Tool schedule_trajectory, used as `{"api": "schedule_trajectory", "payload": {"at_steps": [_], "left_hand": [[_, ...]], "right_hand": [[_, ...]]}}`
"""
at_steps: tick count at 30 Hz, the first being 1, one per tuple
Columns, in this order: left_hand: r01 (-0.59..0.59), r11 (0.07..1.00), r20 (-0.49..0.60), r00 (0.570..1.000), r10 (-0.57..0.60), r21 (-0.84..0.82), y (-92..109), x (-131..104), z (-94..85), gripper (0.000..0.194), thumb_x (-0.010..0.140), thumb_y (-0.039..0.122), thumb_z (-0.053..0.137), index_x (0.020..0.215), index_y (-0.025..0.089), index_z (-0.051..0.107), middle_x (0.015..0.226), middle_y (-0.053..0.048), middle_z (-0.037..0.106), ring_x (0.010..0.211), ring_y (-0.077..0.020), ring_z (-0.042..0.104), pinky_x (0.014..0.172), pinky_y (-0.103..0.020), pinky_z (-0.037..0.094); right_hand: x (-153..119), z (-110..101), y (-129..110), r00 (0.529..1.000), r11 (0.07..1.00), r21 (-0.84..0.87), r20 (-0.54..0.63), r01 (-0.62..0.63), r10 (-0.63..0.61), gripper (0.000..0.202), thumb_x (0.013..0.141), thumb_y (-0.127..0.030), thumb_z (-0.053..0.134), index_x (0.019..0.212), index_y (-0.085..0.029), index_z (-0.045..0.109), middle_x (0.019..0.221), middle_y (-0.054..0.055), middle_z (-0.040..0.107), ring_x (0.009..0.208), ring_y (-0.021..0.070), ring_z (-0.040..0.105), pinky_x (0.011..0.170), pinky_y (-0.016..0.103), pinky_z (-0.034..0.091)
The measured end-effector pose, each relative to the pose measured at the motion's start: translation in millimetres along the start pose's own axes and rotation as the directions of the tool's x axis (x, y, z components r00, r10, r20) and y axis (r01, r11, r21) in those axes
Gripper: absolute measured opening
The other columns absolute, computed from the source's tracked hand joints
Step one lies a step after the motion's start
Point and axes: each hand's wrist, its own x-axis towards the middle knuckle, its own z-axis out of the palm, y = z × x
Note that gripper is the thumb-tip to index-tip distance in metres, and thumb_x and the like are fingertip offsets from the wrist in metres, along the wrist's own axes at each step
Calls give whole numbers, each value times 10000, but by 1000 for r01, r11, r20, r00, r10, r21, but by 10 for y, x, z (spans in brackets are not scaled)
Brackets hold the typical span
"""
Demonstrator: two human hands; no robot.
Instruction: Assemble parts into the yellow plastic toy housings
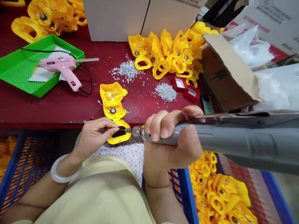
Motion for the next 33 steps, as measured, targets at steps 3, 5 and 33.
{"api": "schedule_trajectory", "payload": {"at_steps": [3,5,33], "left_hand": [[-67,995,6,998,66,73,-14,-17,5,97,839,138,695,762,197,703,776,-9,734,719,-139,680,680,-268,528],[-74,993,16,997,73,88,-20,-24,15,103,844,135,689,762,197,693,766,-10,724,704,-138,668,657,-272,514],[-278,903,60,960,274,326,-62,85,-87,116,897,213,669,1007,177,670,934,-31,746,864,-164,674,804,-319,496]], "right_hand": [[-38,-3,17,999,1000,9,42,-1,1,135,755,-353,628,873,-299,665,489,-109,274,330,77,309,352,248,344],[-55,-10,36,999,1000,9,52,-9,8,133,767,-333,636,886,-303,687,491,-103,311,338,81,334,355,251,359],[33,-17,245,986,996,40,146,79,-84,163,817,-321,617,959,-292,690,520,-90,327,351,71,351,367,233,376]]}}
